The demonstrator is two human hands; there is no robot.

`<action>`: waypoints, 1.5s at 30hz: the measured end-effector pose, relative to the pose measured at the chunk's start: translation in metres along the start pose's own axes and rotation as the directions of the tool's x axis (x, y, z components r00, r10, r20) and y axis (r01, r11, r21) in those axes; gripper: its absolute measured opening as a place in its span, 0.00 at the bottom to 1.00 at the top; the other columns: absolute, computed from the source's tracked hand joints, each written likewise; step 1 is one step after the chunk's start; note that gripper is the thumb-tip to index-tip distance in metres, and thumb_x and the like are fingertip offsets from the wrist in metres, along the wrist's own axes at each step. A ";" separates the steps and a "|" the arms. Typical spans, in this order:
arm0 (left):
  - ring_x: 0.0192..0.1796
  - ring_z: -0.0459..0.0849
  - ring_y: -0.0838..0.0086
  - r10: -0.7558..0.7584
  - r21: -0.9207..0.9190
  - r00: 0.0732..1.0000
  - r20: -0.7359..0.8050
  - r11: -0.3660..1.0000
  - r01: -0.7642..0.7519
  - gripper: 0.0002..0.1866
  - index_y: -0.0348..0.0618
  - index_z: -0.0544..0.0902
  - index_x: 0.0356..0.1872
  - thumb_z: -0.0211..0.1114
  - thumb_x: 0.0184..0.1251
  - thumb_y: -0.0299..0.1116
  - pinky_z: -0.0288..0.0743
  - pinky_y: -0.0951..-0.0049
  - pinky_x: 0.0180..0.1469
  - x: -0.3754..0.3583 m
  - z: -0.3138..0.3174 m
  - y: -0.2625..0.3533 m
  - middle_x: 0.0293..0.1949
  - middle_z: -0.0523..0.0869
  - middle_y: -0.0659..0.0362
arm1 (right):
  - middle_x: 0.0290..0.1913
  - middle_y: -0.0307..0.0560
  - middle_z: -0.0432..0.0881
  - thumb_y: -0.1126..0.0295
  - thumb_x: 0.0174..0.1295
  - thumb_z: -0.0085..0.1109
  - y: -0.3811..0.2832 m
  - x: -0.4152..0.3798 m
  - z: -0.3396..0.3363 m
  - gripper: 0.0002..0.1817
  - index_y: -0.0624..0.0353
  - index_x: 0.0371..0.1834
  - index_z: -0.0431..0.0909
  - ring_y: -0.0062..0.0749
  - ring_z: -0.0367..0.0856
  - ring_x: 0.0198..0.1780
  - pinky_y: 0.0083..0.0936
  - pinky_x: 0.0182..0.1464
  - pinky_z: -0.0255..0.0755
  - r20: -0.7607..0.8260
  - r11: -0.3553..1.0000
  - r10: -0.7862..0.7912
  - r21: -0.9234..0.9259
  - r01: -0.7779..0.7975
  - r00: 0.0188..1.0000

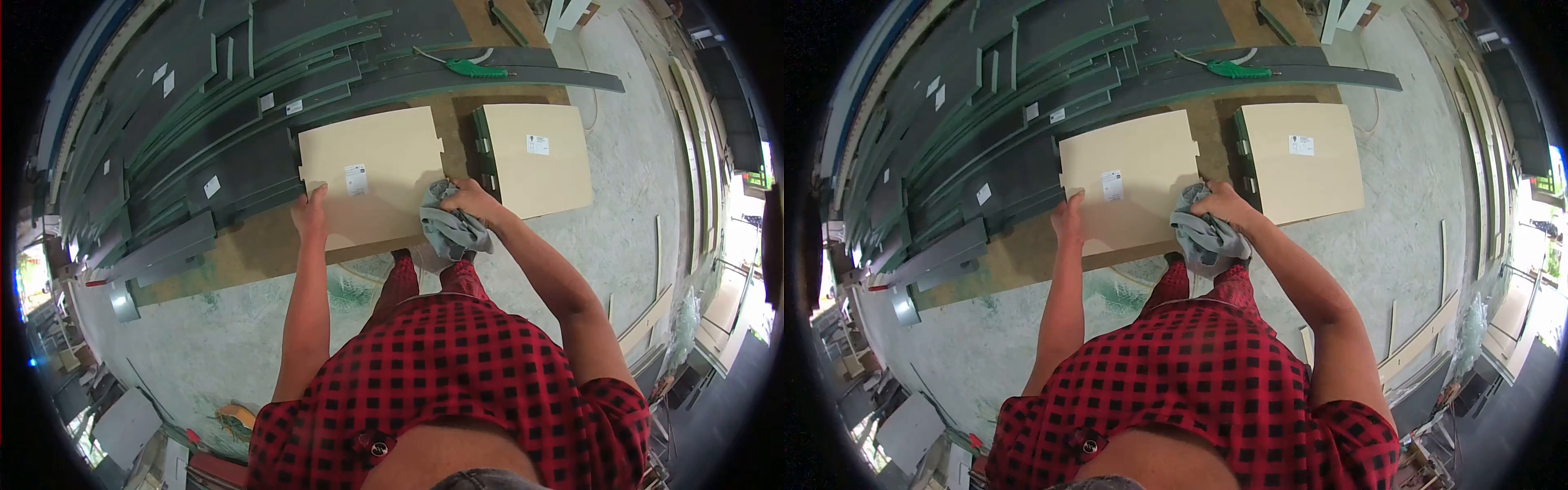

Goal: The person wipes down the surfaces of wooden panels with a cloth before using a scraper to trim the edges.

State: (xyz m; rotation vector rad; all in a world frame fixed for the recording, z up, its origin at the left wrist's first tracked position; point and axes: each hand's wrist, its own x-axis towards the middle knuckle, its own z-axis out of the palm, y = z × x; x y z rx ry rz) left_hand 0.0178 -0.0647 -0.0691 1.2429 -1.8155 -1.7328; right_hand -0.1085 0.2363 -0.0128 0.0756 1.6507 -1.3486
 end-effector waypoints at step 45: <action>0.46 0.81 0.69 0.171 0.132 0.786 0.594 0.943 -0.305 0.31 0.41 0.67 0.64 0.66 0.59 0.29 0.76 0.72 0.46 -0.192 0.191 -0.050 0.50 0.79 0.52 | 0.55 0.50 0.73 0.74 0.41 0.67 0.002 -0.097 -0.130 0.36 0.54 0.60 0.71 0.39 0.78 0.50 0.27 0.53 0.72 -0.243 0.642 -0.713 -0.604 0.472 0.658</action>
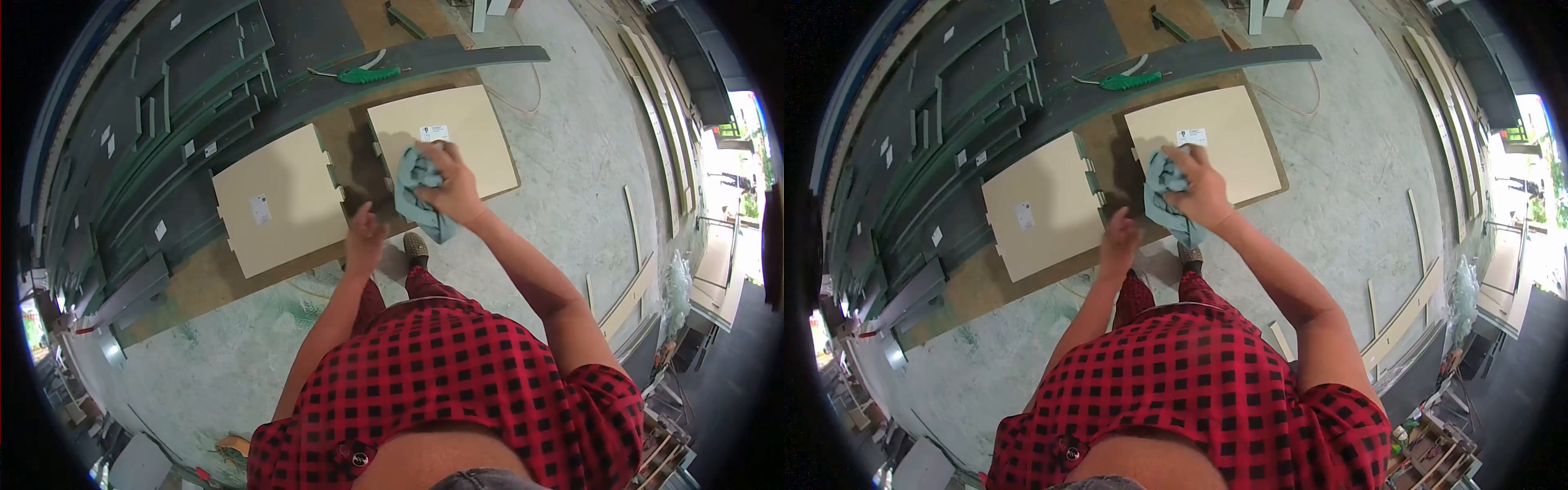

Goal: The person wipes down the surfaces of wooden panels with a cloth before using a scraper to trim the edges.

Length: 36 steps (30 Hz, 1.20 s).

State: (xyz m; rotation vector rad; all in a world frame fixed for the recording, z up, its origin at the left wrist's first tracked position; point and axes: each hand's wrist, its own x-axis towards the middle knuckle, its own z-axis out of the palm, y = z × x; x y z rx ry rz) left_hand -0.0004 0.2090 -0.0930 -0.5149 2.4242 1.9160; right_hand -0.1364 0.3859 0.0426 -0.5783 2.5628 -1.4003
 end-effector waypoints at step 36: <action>0.47 0.84 0.71 -0.152 -0.174 0.987 0.049 0.972 0.158 0.24 0.35 0.70 0.58 0.64 0.63 0.32 0.76 0.72 0.48 0.013 0.069 0.033 0.47 0.84 0.52 | 0.53 0.52 0.75 0.64 0.41 0.68 0.054 -0.016 -0.011 0.35 0.44 0.60 0.73 0.48 0.76 0.51 0.40 0.52 0.71 -0.008 0.963 -0.092 -0.257 0.087 0.996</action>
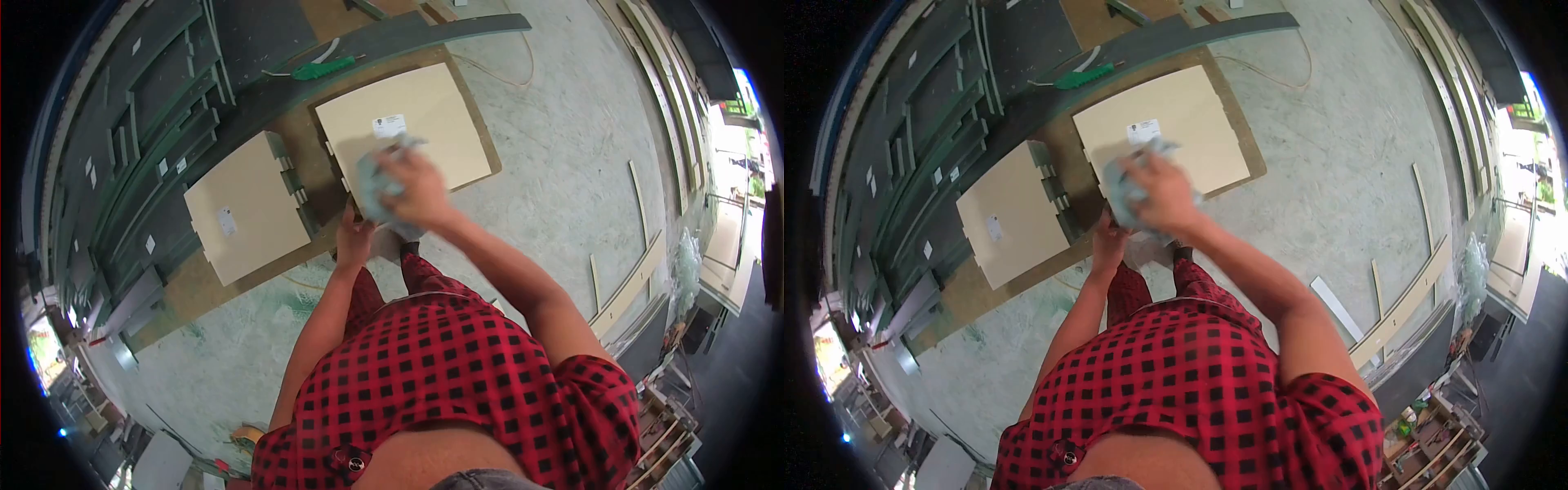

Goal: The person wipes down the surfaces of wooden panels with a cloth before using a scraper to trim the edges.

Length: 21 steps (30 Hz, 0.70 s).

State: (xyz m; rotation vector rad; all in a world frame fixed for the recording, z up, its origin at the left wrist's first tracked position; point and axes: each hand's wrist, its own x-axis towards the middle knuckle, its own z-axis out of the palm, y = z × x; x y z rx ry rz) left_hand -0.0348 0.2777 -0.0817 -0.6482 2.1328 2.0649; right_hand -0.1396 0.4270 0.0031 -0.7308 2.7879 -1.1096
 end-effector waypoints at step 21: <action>0.37 0.77 0.83 0.013 0.182 1.000 -0.009 0.983 -0.011 0.33 0.51 0.64 0.67 0.66 0.63 0.45 0.71 0.81 0.31 -0.001 -0.004 -0.029 0.40 0.80 0.67 | 0.48 0.50 0.78 0.68 0.45 0.66 0.085 0.028 -0.081 0.27 0.54 0.53 0.76 0.44 0.77 0.50 0.34 0.54 0.71 -0.355 0.959 0.257 -0.017 -0.281 0.899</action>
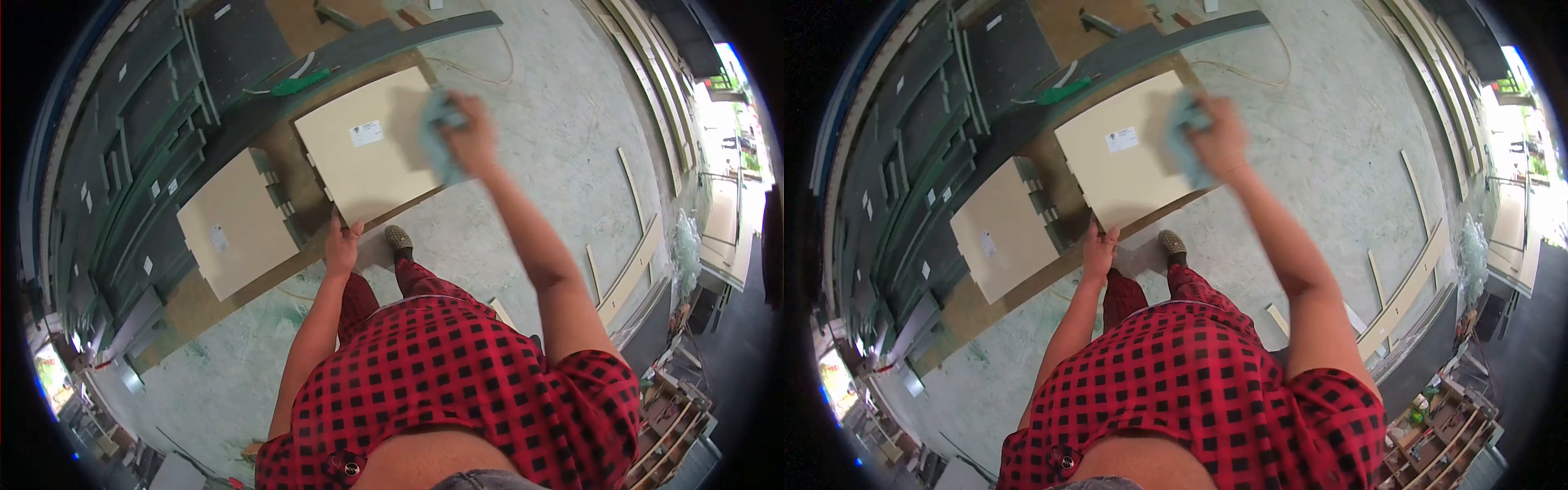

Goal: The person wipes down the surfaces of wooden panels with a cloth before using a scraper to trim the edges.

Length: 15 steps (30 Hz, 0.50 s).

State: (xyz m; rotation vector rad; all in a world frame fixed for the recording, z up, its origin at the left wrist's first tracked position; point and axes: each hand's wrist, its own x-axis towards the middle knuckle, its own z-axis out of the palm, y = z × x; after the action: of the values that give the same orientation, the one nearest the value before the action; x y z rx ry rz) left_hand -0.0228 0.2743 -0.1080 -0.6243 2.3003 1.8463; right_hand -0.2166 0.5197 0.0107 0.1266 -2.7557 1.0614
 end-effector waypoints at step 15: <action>0.53 0.78 0.65 0.035 -0.062 0.999 -0.014 0.997 -0.036 0.35 0.41 0.64 0.66 0.67 0.60 0.41 0.70 0.69 0.58 -0.004 -0.002 0.030 0.50 0.78 0.51 | 0.49 0.51 0.76 0.65 0.45 0.63 0.008 0.064 0.070 0.30 0.43 0.57 0.74 0.49 0.79 0.48 0.42 0.46 0.76 0.158 0.944 0.102 -0.328 -0.045 0.982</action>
State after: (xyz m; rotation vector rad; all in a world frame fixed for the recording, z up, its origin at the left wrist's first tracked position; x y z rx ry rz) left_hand -0.0311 0.2779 -0.0788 -0.6088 2.2836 1.9423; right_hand -0.2900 0.4773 -0.0324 0.0717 -3.0692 0.6230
